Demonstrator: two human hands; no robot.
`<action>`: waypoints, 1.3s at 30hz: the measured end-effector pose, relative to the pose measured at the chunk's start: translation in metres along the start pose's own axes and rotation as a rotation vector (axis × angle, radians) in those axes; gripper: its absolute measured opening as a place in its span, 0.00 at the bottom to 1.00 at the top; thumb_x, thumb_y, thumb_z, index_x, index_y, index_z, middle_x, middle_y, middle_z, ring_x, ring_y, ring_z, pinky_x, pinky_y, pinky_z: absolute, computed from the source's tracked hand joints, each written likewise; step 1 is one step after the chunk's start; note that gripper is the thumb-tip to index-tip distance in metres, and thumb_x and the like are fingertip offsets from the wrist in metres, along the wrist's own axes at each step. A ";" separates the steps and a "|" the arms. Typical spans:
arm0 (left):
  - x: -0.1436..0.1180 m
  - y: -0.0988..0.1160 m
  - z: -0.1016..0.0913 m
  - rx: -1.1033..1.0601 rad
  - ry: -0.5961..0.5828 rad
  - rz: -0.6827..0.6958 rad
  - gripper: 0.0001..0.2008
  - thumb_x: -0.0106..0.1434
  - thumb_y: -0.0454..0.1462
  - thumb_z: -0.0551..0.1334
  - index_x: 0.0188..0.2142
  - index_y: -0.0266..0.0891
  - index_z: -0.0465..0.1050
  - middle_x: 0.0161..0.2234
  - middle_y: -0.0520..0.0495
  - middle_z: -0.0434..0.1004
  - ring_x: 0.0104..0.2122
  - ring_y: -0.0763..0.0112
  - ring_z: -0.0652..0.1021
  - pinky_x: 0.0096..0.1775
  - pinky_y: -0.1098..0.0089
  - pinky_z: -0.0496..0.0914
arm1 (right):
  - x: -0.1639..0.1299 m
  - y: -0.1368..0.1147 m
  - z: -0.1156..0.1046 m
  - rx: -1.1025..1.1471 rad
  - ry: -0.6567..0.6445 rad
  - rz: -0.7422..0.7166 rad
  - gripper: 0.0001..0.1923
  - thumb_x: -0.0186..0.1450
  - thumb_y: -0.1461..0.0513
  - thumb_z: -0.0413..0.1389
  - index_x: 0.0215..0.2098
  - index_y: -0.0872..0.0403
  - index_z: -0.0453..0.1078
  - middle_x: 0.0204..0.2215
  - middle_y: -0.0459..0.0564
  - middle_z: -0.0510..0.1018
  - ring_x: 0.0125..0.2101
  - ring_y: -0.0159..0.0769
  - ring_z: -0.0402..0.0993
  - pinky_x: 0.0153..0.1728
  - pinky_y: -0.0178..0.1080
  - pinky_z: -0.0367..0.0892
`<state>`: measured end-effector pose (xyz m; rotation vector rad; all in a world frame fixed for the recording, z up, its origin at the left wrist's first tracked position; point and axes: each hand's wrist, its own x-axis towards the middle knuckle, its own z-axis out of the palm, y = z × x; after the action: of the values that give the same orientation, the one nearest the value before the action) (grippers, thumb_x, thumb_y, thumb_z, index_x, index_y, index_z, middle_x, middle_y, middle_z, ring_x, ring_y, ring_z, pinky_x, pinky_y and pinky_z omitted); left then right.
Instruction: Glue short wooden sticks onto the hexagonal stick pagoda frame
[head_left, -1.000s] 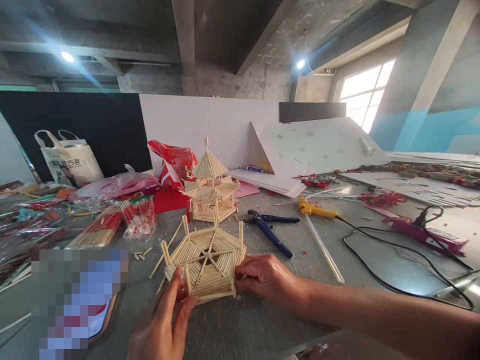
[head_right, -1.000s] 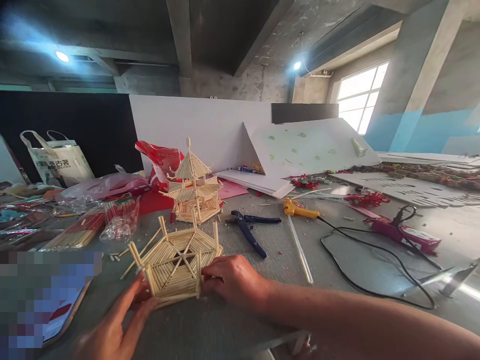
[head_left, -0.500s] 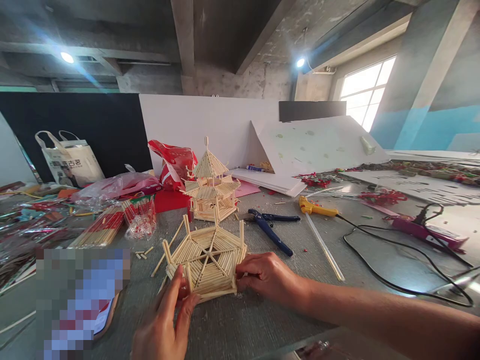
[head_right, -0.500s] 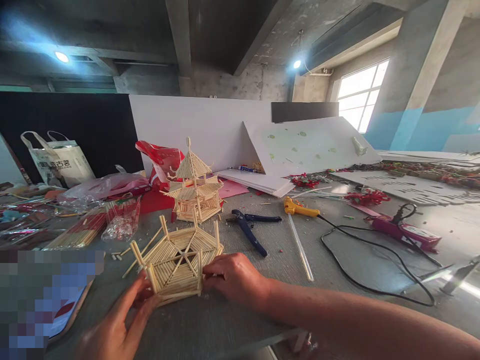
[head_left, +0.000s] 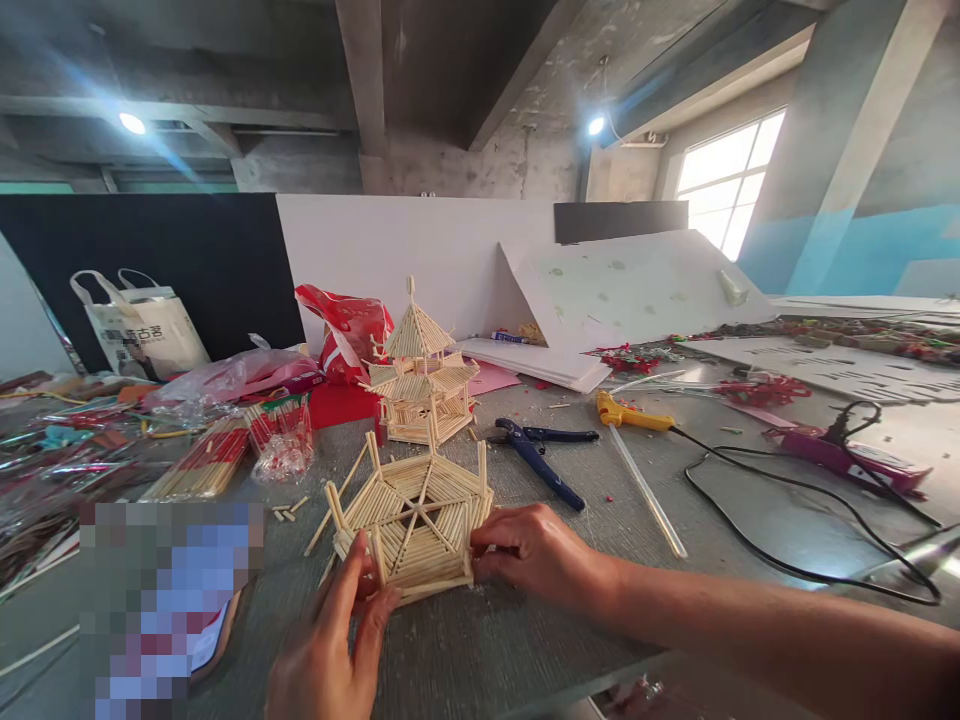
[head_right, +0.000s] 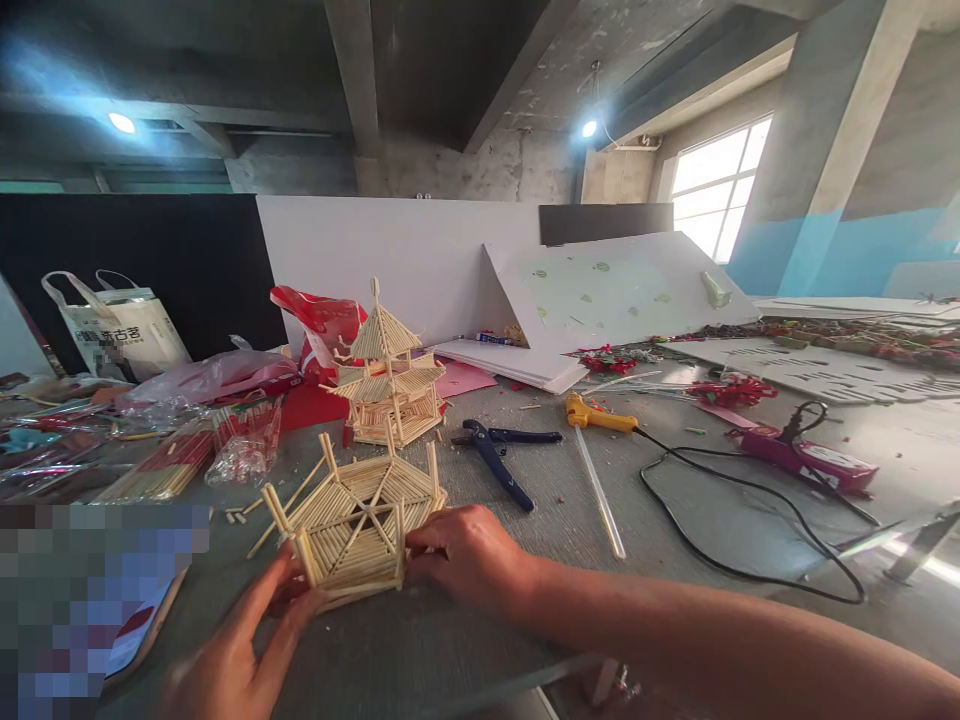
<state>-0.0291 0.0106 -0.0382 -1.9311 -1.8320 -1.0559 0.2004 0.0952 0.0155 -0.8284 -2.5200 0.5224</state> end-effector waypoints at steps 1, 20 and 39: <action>0.000 0.000 0.000 -0.001 -0.001 -0.003 0.21 0.63 0.43 0.53 0.55 0.45 0.60 0.39 0.50 0.81 0.30 0.67 0.81 0.26 0.74 0.74 | 0.000 -0.001 -0.001 0.005 -0.003 0.006 0.08 0.62 0.63 0.54 0.35 0.55 0.74 0.30 0.47 0.77 0.33 0.30 0.72 0.35 0.28 0.62; 0.010 0.049 -0.010 0.056 0.185 0.351 0.27 0.62 0.39 0.57 0.58 0.36 0.53 0.38 0.43 0.78 0.37 0.63 0.77 0.38 0.65 0.71 | 0.002 0.003 -0.002 -0.030 -0.017 -0.082 0.11 0.65 0.60 0.50 0.32 0.56 0.72 0.28 0.48 0.75 0.32 0.30 0.70 0.34 0.28 0.61; 0.016 0.055 0.020 -0.098 0.036 0.351 0.22 0.64 0.35 0.52 0.57 0.34 0.51 0.32 0.46 0.78 0.32 0.67 0.77 0.36 0.66 0.71 | 0.002 0.003 0.002 0.082 0.009 -0.058 0.04 0.61 0.65 0.54 0.32 0.55 0.71 0.28 0.44 0.75 0.30 0.28 0.69 0.32 0.27 0.60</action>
<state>0.0280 0.0271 -0.0263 -2.1705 -1.3746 -1.0678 0.1993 0.0976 0.0128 -0.7238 -2.4884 0.5966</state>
